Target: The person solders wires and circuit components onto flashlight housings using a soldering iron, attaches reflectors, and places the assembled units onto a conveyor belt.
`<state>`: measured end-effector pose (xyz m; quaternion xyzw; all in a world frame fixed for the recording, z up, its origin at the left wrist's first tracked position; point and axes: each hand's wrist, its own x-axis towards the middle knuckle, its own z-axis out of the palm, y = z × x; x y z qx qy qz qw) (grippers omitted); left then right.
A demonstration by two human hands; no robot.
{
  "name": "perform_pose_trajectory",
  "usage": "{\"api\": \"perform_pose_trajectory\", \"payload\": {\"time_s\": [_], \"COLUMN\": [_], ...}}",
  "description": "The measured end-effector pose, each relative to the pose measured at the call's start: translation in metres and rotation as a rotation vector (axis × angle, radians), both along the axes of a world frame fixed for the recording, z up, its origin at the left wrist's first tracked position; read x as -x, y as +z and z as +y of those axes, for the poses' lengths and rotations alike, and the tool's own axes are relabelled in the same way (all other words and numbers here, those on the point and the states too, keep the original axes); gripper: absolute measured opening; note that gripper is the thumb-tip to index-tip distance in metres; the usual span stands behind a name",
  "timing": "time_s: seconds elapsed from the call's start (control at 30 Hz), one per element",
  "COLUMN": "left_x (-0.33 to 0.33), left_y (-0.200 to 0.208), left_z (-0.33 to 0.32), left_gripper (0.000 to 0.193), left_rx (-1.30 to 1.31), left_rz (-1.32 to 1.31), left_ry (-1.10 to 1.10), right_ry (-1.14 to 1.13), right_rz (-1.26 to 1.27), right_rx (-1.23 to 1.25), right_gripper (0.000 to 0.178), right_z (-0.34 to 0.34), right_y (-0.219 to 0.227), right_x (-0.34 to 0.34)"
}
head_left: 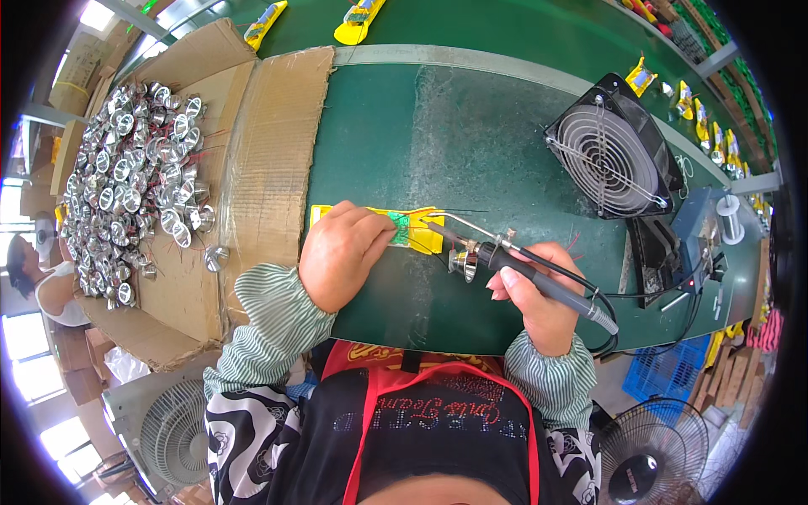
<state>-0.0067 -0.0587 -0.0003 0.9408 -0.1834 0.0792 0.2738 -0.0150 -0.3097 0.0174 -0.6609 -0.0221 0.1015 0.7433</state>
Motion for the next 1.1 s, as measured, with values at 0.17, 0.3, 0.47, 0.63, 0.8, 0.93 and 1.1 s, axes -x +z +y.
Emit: {"api": "perform_pose_trajectory", "payload": {"time_s": [0.17,0.3,0.47,0.63,0.8,0.93,1.1], "left_x": [0.005,0.006,0.003,0.001,-0.001,-0.001,0.000], "left_y": [0.003,0.002,0.000,0.001,0.005,0.005,0.007], "left_z": [-0.002,0.001,0.005,0.002,0.002,0.002,0.002], "left_gripper": [0.011,0.011,0.010,0.010,0.010,0.010,0.010], "left_rx": [-0.001,-0.005,0.003,-0.023,-0.060,-0.083,-0.121], "left_rz": [-0.001,0.010,0.032,0.001,0.012,0.011,-0.004], "left_ry": [0.049,0.060,0.043,0.008,-0.010,-0.021,-0.044], "right_ry": [0.050,0.073,0.076,0.074,0.087,0.091,0.113], "right_rz": [0.025,0.004,-0.004,-0.011,-0.004,0.008,-0.052], "right_rx": [-0.008,-0.023,-0.006,-0.011,-0.017,-0.003,0.032], "right_gripper": [0.016,0.016,0.016,0.016,0.015,0.015,0.015], "right_z": [0.004,0.010,0.016,0.018,0.019,0.019,0.019], "right_y": [-0.007,-0.015,-0.021,-0.023,-0.023,-0.026,-0.027], "right_x": [0.000,-0.002,-0.004,-0.005,-0.006,-0.006,-0.005]}}
